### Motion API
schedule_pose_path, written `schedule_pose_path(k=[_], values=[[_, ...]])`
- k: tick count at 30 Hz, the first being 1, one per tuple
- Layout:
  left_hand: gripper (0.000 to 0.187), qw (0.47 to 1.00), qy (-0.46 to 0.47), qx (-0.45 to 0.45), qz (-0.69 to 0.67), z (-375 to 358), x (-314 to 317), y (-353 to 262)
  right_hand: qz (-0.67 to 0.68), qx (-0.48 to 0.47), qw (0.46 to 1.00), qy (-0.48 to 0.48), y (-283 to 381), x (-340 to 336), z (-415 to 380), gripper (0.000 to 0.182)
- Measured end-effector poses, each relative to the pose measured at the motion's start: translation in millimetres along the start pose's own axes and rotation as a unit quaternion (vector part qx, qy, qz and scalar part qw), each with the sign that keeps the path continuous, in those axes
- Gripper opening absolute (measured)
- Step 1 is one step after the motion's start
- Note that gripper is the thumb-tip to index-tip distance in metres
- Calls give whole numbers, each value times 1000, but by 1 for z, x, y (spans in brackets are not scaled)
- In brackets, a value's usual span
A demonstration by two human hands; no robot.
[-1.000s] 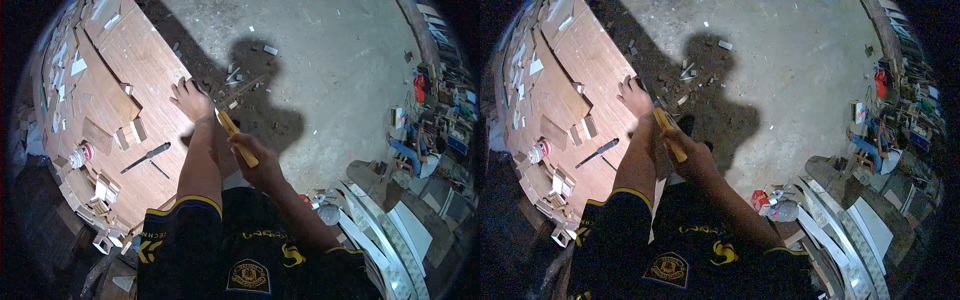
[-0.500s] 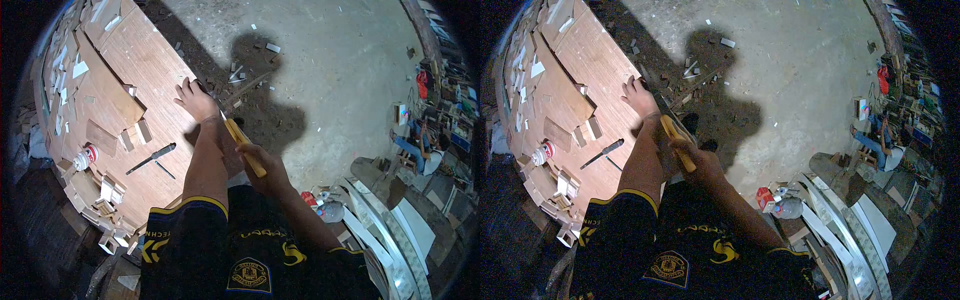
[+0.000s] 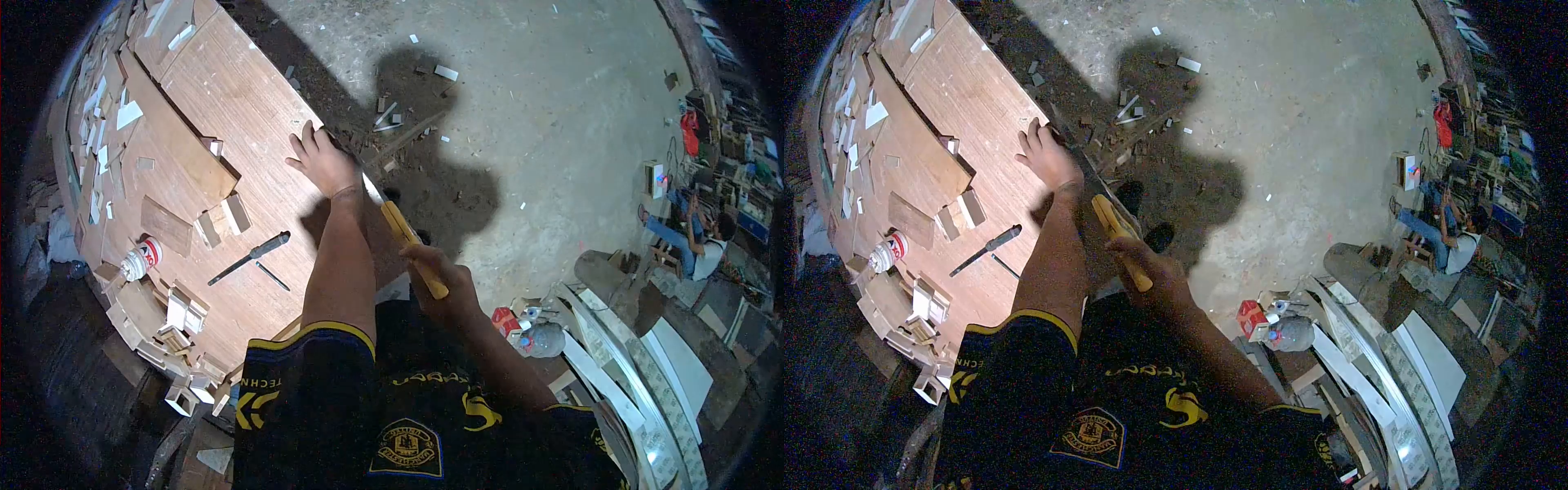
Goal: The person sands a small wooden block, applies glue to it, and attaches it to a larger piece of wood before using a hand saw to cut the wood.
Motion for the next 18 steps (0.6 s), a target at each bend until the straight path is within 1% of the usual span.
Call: schedule_pose_path(k=[2, 4, 5, 7, 10, 11, 12, 14, 16, 17, 18], values=[[23, 1000, 4, 2, 3, 0, 1, 0, -4, 10, 1000, 2, -3, 0, -4, 31], [26, 1000, -1, -11, -4, 2, 2, 3, 0, -27, 999, -24, 0, -5, -16, 29], [26, 1000, -1, -13, -5, 2, 3, 4, -2, -26, 999, -23, 0, -7, -23, 29], [24, 999, 27, 32, 15, 1, -1, -6, 38, -27, 998, -44, 0, -17, -40, 29], [19, 1000, 7, 23, -17, 4, 3, -2, 23, -16, 999, -27, 5, -23, -47, 29], [16, 1000, 5, -4, -18, 5, 5, 2, 23, -20, 999, -33, 4, -29, -52, 29], [16, 1000, 5, -3, -22, 7, 9, 1, 18, -7, 1000, -25, 2, -33, -64, 30], [17, 1000, -27, 6, -5, 5, 11, 5, 13, 13, 1000, -12, -1, -39, -87, 31], [17, 1000, -17, 7, -9, 3, 7, 2, -2, 27, 1000, 10, 1, -40, -102, 32], [17, 1000, -16, 3, -12, 3, 4, 1, -3, 28, 1000, 6, 2, -42, -103, 32], [17, 1000, -18, 0, -16, 5, 2, -1, -13, 1, 1000, -13, 8, -45, -101, 30]])
Point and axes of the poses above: each hand's wrist, its own z-axis towards the middle knuckle, its own x-axis out of the palm, y = z × x, the point moved 9 cm from there along z, towards the middle knuckle, and after that the axes turned 2 degrees about -y, right-handed, at the moved point
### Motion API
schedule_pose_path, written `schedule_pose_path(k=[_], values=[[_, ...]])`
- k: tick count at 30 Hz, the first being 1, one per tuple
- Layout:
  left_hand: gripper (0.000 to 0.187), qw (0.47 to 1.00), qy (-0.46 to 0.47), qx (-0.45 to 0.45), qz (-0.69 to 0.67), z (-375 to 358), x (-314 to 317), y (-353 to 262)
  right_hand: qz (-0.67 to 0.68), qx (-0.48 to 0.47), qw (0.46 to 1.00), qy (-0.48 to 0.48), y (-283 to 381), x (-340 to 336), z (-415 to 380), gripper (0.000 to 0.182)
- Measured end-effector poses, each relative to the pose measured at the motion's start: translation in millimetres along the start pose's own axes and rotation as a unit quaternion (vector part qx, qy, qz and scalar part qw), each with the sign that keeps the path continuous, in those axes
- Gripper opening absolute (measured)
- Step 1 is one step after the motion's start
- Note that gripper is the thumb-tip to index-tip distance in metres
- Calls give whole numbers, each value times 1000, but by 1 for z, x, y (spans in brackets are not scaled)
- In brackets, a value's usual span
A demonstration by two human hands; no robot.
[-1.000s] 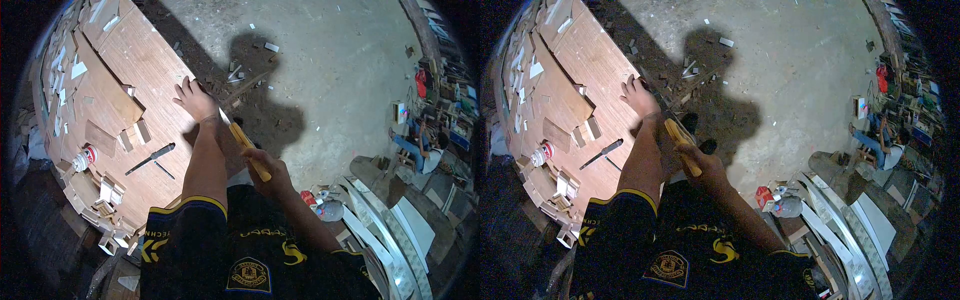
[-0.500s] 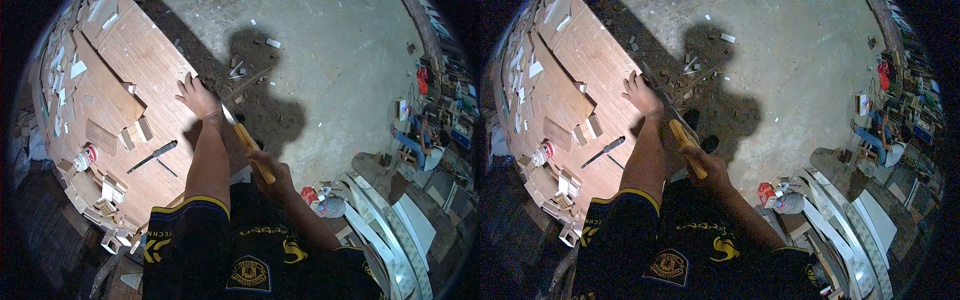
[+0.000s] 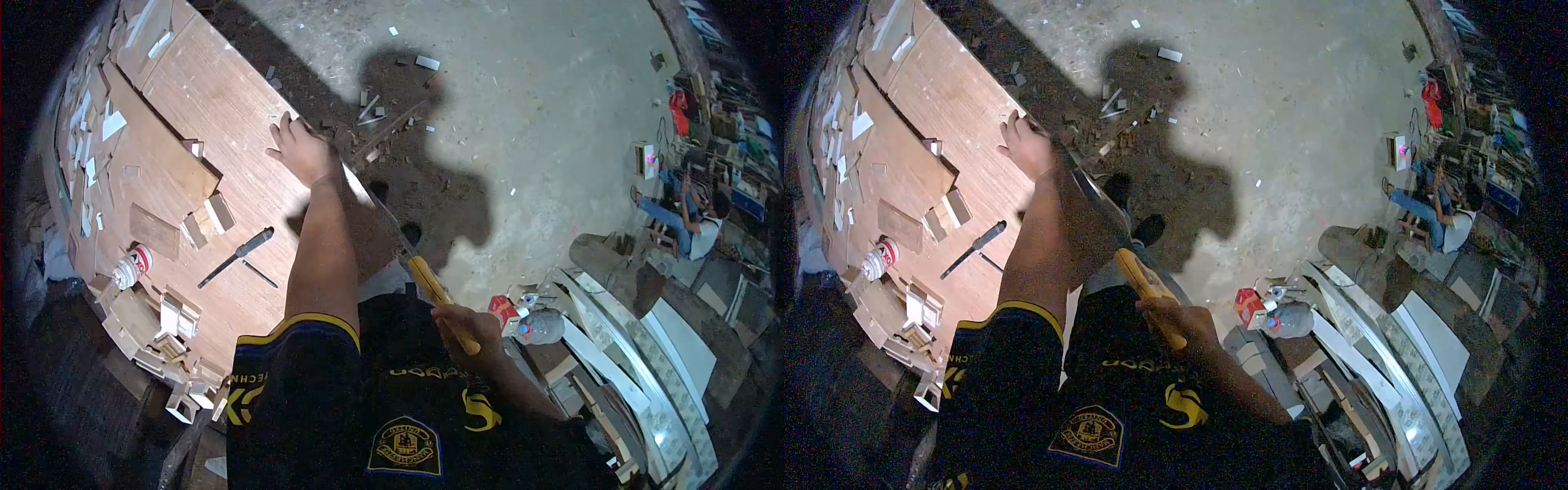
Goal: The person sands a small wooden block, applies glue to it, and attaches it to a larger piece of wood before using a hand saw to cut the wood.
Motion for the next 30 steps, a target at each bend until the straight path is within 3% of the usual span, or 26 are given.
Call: schedule_pose_path(k=[4, 8, 10, 12, 14, 18, 20, 24, 26, 27, 29, 30], values=[[15, 1000, -10, 3, -8, 0, -4, -3, 0, -77, 994, -77, 26, -19, 13, 28], [14, 1000, -10, 8, -9, -3, -6, -2, -75, -42, 996, -23, 33, -36, 9, 27], [14, 999, -31, 32, -26, -3, -3, -1, -173, -104, 979, -24, 55, -45, 16, 26], [13, 999, -14, 26, -25, -1, 1, 2, -128, -132, 980, -74, 62, -42, 38, 24], [11, 998, 11, -5, -55, 1, 3, 7, 42, -41, 995, -74, 32, -29, 63, 25], [11, 996, -10, -3, -86, 1, 6, 10, 15, -45, 998, -31, 26, -3, 92, 26], [2, 994, -93, 38, -50, -2, -4, 3, 37, -4, 999, -8, 18, 6, 97, 24], [14, 994, -66, 27, -82, -4, -4, 3, 23, -33, 999, -20, 17, 13, 103, 22], [19, 993, -69, 31, -88, -5, -3, 5, 21, -56, 998, -8, 12, 16, 102, 46], [23, 993, -69, 36, -93, -6, -3, 4, 20, -55, 998, -5, 13, 17, 102, 46], [25, 994, -66, 34, -85, -5, -2, 5, 21, -37, 999, -28, 12, 12, 103, 24], [26, 994, -64, 33, -79, -5, -1, 4, 20, -36, 999, -28, 12, 12, 103, 24]])
Point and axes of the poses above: each hand's wrist, its own z-axis towards the middle knuckle, its own x-axis out of the palm, y = z × x, the point moved 9 cm from there along z, towards the middle knuckle, and after that the axes turned 2 degrees about -y, right-handed, at the moved point
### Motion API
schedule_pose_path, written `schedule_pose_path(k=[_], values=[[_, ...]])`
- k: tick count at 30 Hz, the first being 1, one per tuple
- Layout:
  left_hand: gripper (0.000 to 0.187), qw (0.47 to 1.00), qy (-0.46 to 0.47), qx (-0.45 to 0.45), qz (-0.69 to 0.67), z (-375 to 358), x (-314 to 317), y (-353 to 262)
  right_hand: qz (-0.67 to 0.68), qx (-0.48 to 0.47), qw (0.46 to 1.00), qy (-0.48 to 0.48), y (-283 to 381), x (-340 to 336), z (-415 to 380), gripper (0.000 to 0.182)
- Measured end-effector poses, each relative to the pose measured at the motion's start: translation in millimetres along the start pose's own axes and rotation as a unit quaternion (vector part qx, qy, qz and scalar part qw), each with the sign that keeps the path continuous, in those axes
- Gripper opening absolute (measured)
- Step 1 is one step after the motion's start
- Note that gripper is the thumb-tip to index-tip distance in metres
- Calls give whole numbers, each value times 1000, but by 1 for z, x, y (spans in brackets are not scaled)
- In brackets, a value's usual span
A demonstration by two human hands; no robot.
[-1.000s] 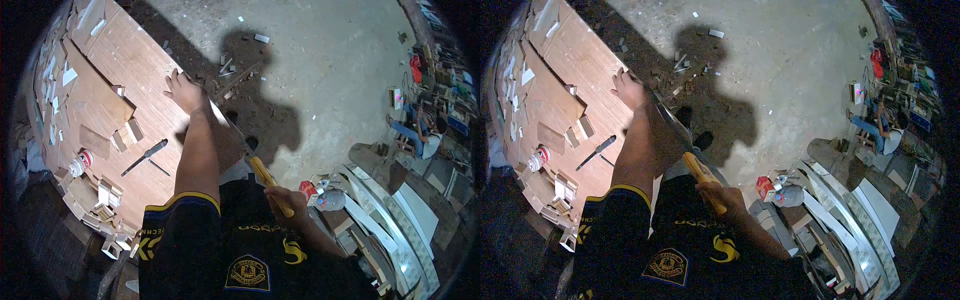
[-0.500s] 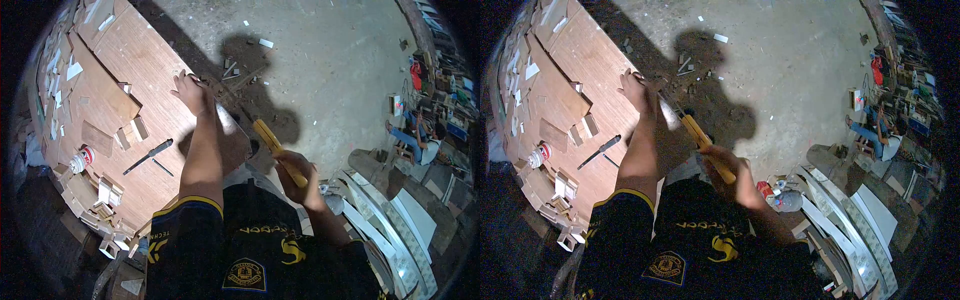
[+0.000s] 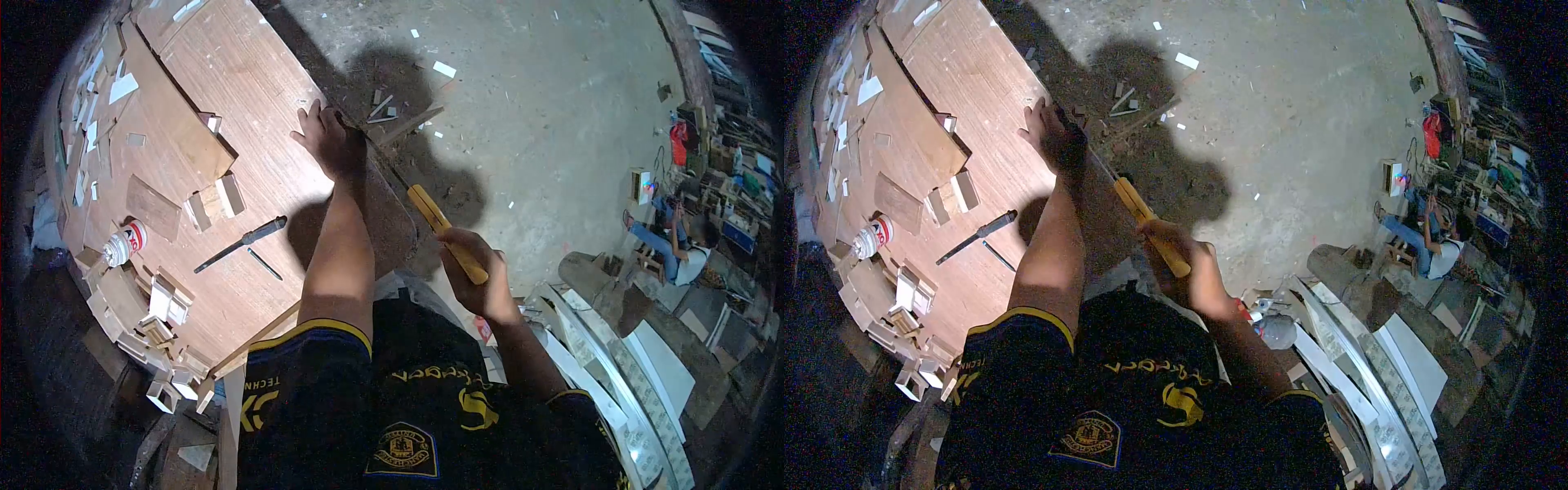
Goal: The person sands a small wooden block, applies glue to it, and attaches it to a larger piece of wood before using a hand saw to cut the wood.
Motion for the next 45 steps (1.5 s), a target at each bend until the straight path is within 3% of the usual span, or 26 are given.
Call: schedule_pose_path(k=[8, 12, 14, 19, 25, 28, 31, 33, 34, 36, 40, 45], values=[[22, 1000, 14, -6, 2, 2, 1, 0, -35, 57, 998, 16, 2, -4, -6, 24], [19, 1000, 2, -10, -14, 1, 2, -1, -19, 59, 997, 43, 14, 2, 2, 25], [17, 1000, 9, -12, -13, 1, 4, 2, -18, 15, 999, 39, 22, 6, 6, 27], [10, 999, 35, -22, 2, 1, 9, 4, -40, 42, 996, 70, 32, 7, 5, 30], [15, 999, 43, 0, 10, -1, 18, 4, -46, 49, 994, 85, 40, 1, 11, 31], [15, 999, 3, 44, 29, -5, 8, -6, -47, 44, 994, 84, 47, 2, 15, 31], [14, 997, -20, -13, -76, 8, -4, 5, -62, 26, 994, 83, 49, 4, 15, 31], [14, 975, 52, -115, -184, 10, 4, 23, -72, 26, 994, 77, 50, 3, 11, 30], [14, 975, 51, -115, -184, 9, 2, 19, -65, 35, 994, 81, 50, 3, 10, 30], [11, 996, -53, -29, 65, 10, -21, -5, -60, 43, 994, 85, 49, 4, 10, 30], [13, 995, -24, -26, 92, 11, -25, -12, -57, 27, 996, 64, 54, 2, 13, 29], [16, 991, 18, -94, 94, 4, -12, 6, -61, 49, 994, 71, 60, 3, 20, 26]])
Point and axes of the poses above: each hand's wrist, its own z-axis towards the middle knuckle, its own x-axis out of the palm, y = z × x, the point moved 9 cm from there along z, towards the middle knuckle, and after that the axes turned 2 degrees about -y, right-handed, at the moved point
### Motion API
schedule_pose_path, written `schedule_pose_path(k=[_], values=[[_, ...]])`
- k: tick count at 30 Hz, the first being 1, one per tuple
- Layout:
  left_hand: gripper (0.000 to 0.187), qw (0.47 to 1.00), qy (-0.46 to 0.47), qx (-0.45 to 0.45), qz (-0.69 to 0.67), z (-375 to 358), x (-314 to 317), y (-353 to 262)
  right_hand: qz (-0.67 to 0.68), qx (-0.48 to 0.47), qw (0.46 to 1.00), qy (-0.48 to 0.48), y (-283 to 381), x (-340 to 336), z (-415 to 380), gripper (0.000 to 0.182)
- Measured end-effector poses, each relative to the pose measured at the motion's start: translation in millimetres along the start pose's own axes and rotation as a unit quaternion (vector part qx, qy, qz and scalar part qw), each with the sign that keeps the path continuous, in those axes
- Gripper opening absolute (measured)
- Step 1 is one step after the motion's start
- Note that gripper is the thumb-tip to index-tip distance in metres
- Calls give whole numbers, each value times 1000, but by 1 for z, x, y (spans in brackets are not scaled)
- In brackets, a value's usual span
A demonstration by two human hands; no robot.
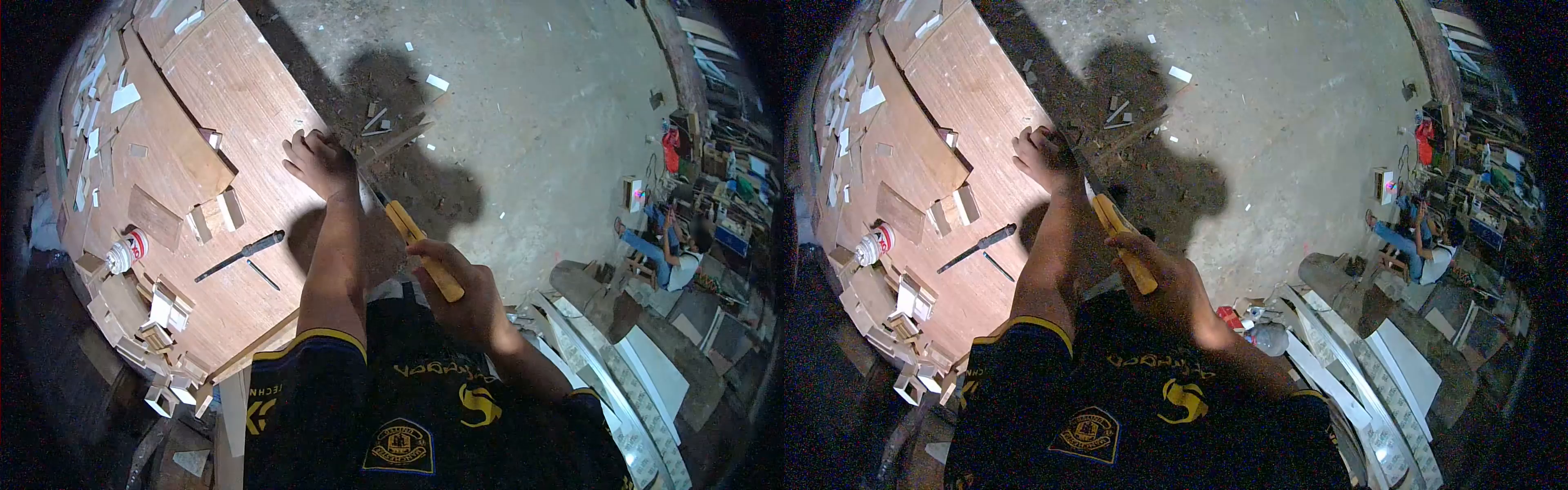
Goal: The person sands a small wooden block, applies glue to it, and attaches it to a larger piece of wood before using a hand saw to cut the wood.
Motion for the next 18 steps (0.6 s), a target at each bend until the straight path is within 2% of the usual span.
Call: schedule_pose_path(k=[1, 6, 8, 12, 16, 18], values=[[16, 1000, 0, -3, 2, 0, 1, 1, -1, 9, 1000, 8, 2, 0, 2, 27], [19, 986, -20, -42, -160, -1, -9, 4, -15, 2, 1000, 22, 9, -2, 7, 30], [19, 984, -14, -43, -172, 0, -9, 5, -51, 47, 995, 66, 6, 2, 6, 32], [24, 969, -37, -68, -234, -1, -5, 13, -37, 43, 997, 54, 12, -6, 7, 31], [32, 967, -28, -68, -244, -1, -1, 15, -37, 69, 993, 88, 9, 1, 5, 33], [36, 979, -25, -25, -202, -1, -5, 6, -34, 65, 993, 92, 12, -1, 4, 34]])
Point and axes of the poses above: each hand's wrist, its own z-axis towards the middle knuckle, its own x-axis out of the palm, y = z × x, the point moved 9 cm from there along z, towards the middle knuckle, and after that the axes turned 2 degrees about -y, right-handed, at the moved point
